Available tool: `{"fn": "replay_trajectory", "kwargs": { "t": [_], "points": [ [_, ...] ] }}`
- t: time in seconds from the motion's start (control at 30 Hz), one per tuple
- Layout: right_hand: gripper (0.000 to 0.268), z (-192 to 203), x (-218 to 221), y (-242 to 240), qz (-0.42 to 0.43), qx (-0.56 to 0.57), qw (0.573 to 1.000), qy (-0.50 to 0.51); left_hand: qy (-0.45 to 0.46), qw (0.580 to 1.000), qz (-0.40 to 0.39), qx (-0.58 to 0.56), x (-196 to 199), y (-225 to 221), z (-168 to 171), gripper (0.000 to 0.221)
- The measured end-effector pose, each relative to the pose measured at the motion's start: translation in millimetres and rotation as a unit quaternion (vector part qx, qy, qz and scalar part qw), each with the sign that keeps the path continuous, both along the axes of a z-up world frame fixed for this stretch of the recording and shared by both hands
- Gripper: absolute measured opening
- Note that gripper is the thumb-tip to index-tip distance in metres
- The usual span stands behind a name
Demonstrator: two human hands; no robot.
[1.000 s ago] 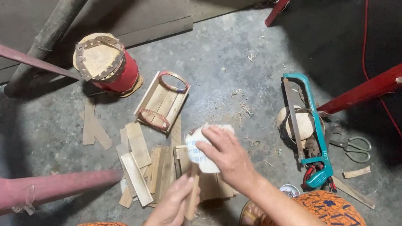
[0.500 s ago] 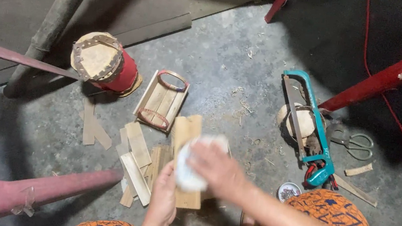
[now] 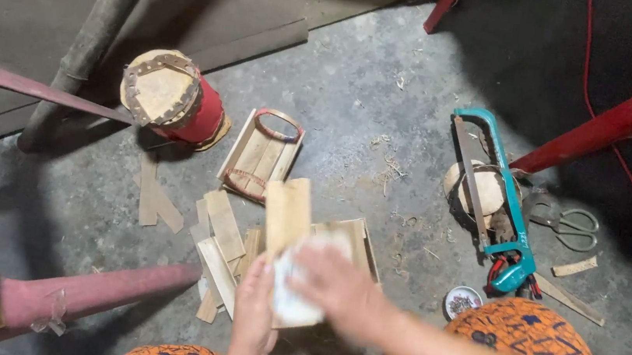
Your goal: A person is sanding small wooden planks and components of a wooden basket using sandpaper on a workshop floor.
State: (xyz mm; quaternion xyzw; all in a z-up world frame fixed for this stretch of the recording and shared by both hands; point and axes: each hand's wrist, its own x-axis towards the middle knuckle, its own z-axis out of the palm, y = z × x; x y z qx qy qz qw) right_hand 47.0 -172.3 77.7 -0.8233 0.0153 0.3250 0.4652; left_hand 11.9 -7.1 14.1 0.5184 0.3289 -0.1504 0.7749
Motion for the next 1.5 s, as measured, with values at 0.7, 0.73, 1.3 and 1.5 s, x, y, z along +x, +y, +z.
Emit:
{"fn": "replay_trajectory", "kwargs": {
  "t": [0.7, 0.73, 1.3, 1.5],
  "points": [
    [0.039, -69, 60, -65, -0.184, 0.21, 0.96, 0.025, -0.108, 0.938, -0.3, 0.134, -13, -2, 10, 0.047],
    [0.036, -66, 60, -61, -0.191, 0.222, 0.956, 0.014, -0.024, 0.96, -0.279, 0.019, -14, -3, 7, 0.05],
    [0.074, -45, 58, -38, -0.125, -0.002, 0.954, -0.274, 0.001, 0.903, -0.124, -0.411, -19, 3, -4, 0.065],
    [0.044, -9, 5, 16, -0.05, 0.191, 0.979, -0.049, 0.03, 0.958, 0.022, -0.284, -10, -1, -21, 0.064]
  ]
}}
